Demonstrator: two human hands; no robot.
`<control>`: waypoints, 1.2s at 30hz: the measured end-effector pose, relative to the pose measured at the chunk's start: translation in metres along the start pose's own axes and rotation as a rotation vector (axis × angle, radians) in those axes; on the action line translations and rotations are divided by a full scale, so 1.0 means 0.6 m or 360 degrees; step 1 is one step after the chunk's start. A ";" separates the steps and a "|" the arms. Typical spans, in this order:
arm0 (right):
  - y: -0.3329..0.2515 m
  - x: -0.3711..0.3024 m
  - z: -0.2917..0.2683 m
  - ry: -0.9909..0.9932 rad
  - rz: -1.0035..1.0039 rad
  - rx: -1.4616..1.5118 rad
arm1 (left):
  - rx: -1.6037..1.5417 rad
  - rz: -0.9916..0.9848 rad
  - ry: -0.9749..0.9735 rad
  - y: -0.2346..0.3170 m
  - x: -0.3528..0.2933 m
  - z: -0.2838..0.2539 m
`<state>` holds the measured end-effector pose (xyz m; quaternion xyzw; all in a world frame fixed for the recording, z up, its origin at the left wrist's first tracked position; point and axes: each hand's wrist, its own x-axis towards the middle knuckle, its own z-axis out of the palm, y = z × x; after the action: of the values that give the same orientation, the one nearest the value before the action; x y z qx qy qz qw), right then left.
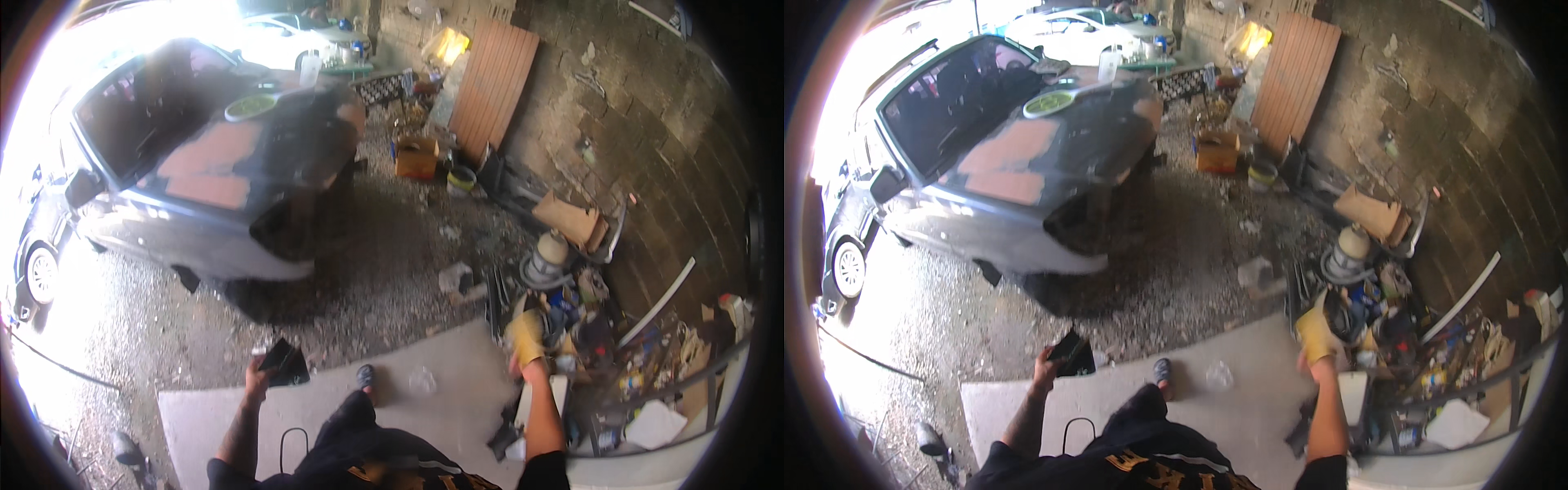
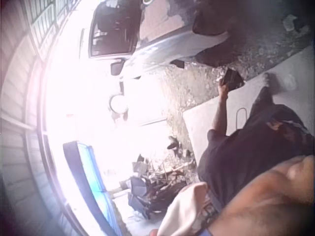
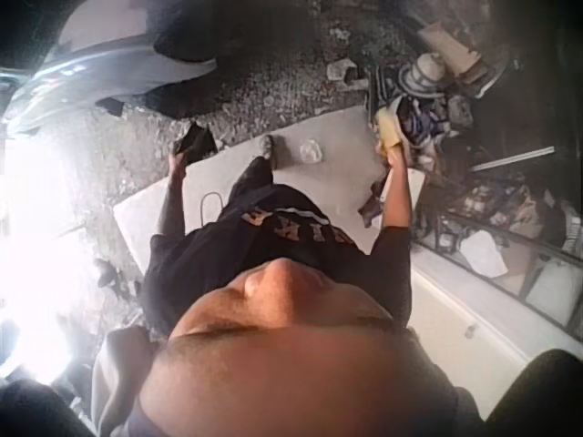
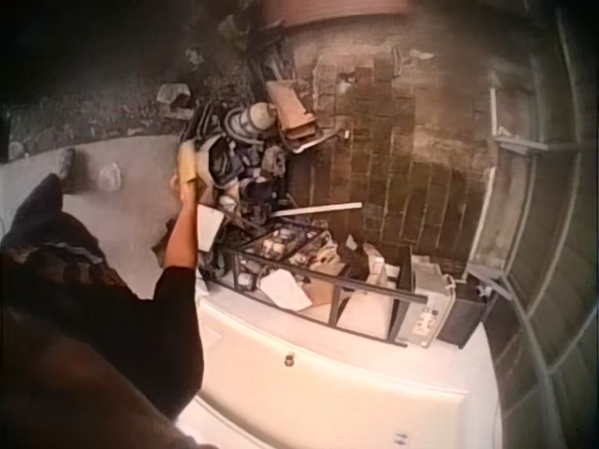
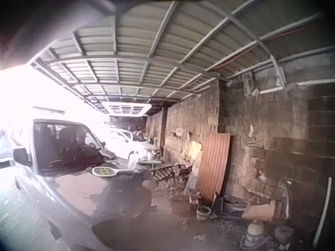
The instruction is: The person picks up a yellow abrasive sheet and moves to a kitchen sink area. They wet the sheet under running water, then rub it against a green cutting board and other sheets to abrade the surface. The person handles several sheets of different colors and finishes by placing them on a nearby chair.
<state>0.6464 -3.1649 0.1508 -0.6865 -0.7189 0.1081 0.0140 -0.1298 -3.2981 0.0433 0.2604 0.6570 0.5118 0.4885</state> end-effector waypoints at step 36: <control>-0.252 2.485 -0.016 -0.0230 0.0982 0.1528 | 0.0284 0.1053 0.0275 0.798 2.150 1.345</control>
<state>0.4139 -1.6927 -0.0046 -0.7720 -0.3548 0.4681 0.2428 0.0281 -1.7113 0.0036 0.4566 0.6181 0.6031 0.2140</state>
